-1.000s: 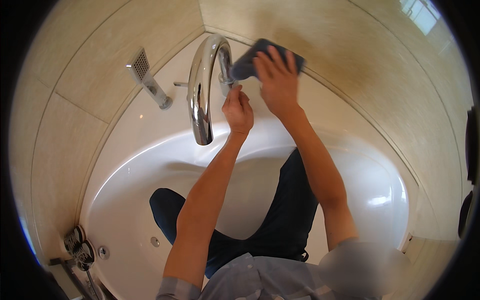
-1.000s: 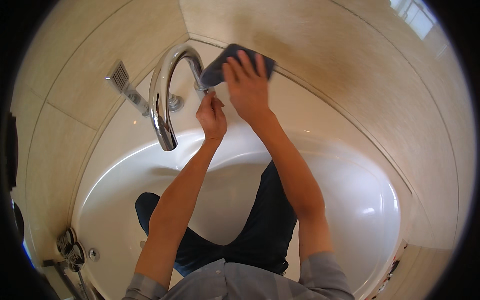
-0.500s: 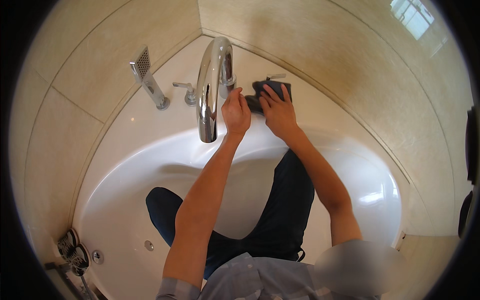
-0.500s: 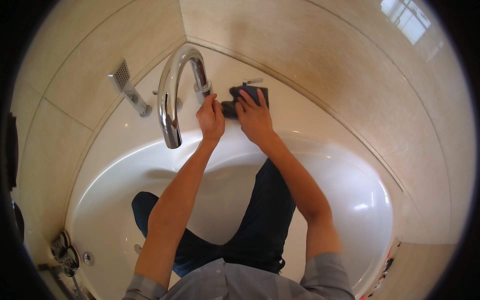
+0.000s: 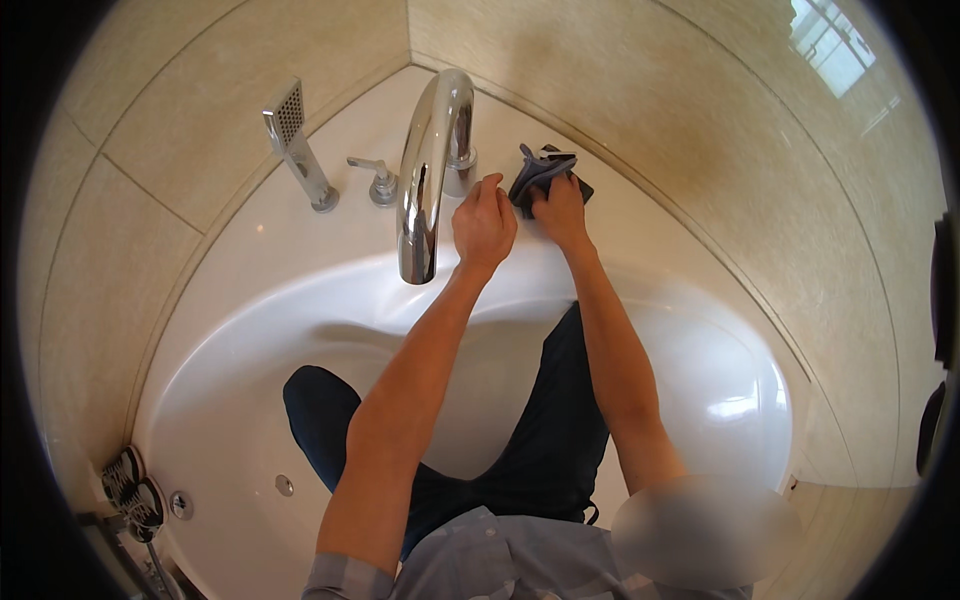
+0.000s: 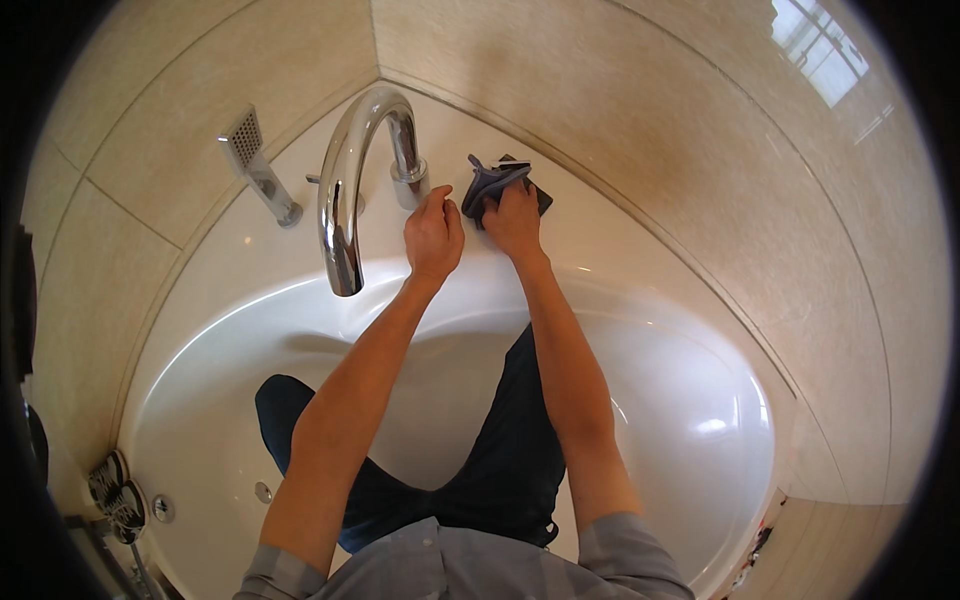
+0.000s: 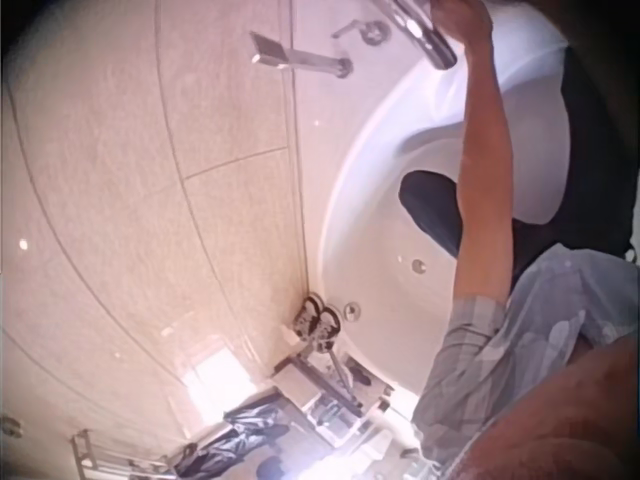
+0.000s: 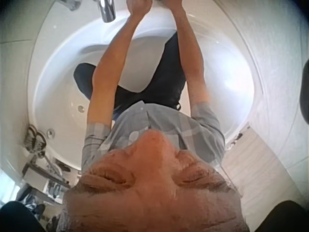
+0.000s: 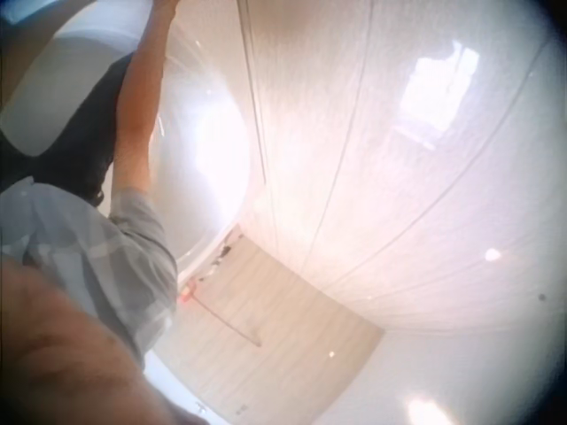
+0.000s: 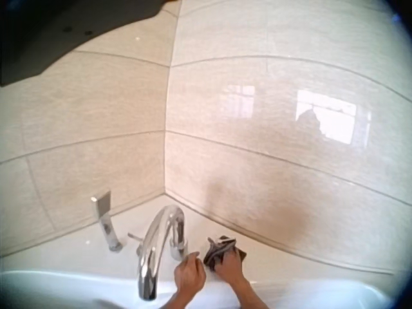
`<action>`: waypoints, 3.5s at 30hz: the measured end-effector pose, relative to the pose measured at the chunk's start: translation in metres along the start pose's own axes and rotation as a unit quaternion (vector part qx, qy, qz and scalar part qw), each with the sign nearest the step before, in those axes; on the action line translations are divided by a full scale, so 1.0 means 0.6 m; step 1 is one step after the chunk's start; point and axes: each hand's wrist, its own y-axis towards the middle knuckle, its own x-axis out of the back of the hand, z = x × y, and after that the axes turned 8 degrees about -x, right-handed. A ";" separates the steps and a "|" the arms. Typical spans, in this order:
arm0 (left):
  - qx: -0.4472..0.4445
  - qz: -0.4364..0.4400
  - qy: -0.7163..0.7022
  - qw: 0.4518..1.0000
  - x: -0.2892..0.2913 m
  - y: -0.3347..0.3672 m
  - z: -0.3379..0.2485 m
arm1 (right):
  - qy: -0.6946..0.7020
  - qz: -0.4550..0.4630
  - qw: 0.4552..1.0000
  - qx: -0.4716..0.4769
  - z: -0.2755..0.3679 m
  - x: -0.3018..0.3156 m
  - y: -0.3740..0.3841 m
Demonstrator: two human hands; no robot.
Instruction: The person sits inside a white bathtub and wipes the interior surfaces with a dark cloth. They clean the bottom, sides, and the area around the faucet and handles, moving around to reach different sections.
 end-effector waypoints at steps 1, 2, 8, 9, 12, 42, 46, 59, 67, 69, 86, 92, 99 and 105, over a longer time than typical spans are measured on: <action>0.008 0.012 0.003 1.000 0.001 0.002 -0.003 | 0.003 -0.003 1.000 -0.002 -0.002 0.000 0.001; 0.011 0.013 -0.003 1.000 0.000 0.001 -0.007 | 0.006 -0.007 1.000 -0.004 -0.004 0.001 0.001; 0.016 0.011 0.012 1.000 0.004 -0.002 -0.003 | -0.013 -0.034 0.995 -0.092 0.061 0.031 -0.040; 0.012 0.005 0.009 1.000 0.002 -0.001 -0.006 | -0.022 -0.045 0.997 -0.061 0.056 0.033 -0.045; 0.010 0.006 -0.003 1.000 0.001 -0.003 -0.011 | -0.038 -0.064 0.997 0.000 0.036 0.040 -0.060; -0.002 -0.035 0.066 0.997 0.143 -0.027 0.118 | 0.250 -0.091 0.953 -0.149 0.237 -0.113 0.001; 0.000 -0.026 0.085 0.996 0.149 -0.022 0.123 | 0.113 -0.232 0.942 -0.217 0.267 -0.151 -0.003; 0.002 0.013 0.103 0.995 0.163 -0.022 0.100 | 0.493 -0.016 0.870 0.022 0.287 -0.037 0.099; -0.021 0.001 0.080 0.997 0.164 -0.022 0.092 | 0.229 -0.141 0.821 0.504 0.351 0.102 0.115; 0.001 0.019 0.074 0.997 0.171 -0.021 0.091 | 0.142 -0.161 0.793 0.570 0.357 0.122 0.085; -0.037 -0.021 0.023 0.999 0.168 -0.021 0.119 | -0.017 -0.116 0.712 0.692 0.369 0.157 0.054; 0.041 -0.004 -0.008 0.999 0.171 -0.012 0.095 | 0.028 -0.133 0.739 0.660 0.367 0.160 0.086; 0.127 0.027 -0.120 0.984 0.248 -0.046 0.157 | 0.287 -0.036 0.828 0.480 0.361 0.054 0.118; 0.081 0.030 -0.084 0.993 0.273 -0.012 0.148 | 0.601 0.175 0.779 0.034 0.285 0.027 0.129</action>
